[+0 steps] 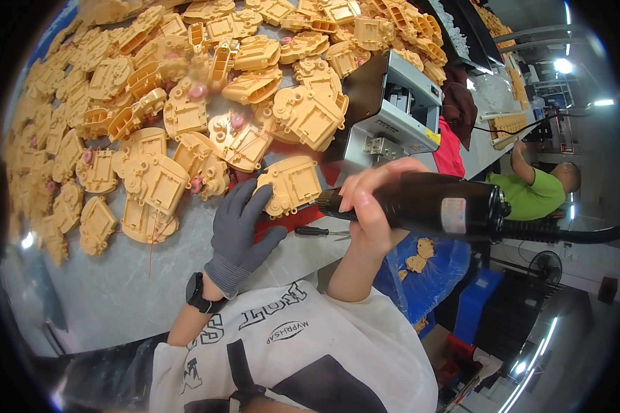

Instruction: The person fastens plastic housings by driving screws into them with an electric screwdriver and places the assembled parts into a crate.

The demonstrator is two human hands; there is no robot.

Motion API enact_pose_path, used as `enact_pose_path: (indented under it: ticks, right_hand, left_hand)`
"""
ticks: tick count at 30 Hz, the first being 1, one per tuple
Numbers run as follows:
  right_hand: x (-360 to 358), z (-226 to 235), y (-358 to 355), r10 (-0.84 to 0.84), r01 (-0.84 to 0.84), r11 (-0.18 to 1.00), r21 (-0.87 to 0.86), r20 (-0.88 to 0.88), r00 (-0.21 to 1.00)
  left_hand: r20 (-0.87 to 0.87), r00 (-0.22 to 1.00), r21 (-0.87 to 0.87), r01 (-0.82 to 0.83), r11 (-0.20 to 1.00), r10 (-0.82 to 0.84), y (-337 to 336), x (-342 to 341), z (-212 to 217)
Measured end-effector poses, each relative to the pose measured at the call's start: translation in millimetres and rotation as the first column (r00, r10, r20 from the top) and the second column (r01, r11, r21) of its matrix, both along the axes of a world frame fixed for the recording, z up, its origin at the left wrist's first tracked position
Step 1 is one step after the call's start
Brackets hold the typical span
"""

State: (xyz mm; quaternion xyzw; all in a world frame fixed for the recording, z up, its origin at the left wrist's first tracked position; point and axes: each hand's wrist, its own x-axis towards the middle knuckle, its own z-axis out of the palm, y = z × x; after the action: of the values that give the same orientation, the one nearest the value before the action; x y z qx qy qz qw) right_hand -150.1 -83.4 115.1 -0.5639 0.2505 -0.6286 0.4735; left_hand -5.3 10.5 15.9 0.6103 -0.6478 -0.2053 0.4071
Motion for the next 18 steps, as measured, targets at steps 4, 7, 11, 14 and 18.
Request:
enact_pose_path:
  ticks: [4,7,11,14,18]
  right_hand:
    - [1.8,-3.4,-1.0,0.036,-0.037,0.999,-0.007,-0.042,0.998]
    - [5.0,-3.9,1.1,0.027,-0.03,0.999,-0.035,-0.088,0.996]
    - [7.2,-6.0,0.8,0.018,-0.023,0.997,-0.072,-0.059,0.998]
    - [7.6,-4.6,0.0,0.023,-0.024,0.999,-0.04,-0.034,0.999]
    - [2.9,-5.3,0.8,0.031,-0.034,0.996,-0.082,-0.037,0.999]
  left_hand:
    - [-0.027,1.0,0.01,0.009,1.0,-0.009,-0.7,0.4,-1.5]
    - [-0.035,0.999,-0.016,0.006,1.0,-0.007,-1.6,0.5,-2.0]
    - [-0.03,1.0,0.005,0.007,1.0,-0.006,-1.6,0.9,-2.0]
    - [-0.033,0.999,-0.002,0.004,1.0,-0.004,-1.9,1.6,-1.5]
    - [-0.045,0.999,0.001,0.015,1.0,-0.015,-3.1,2.8,-1.7]
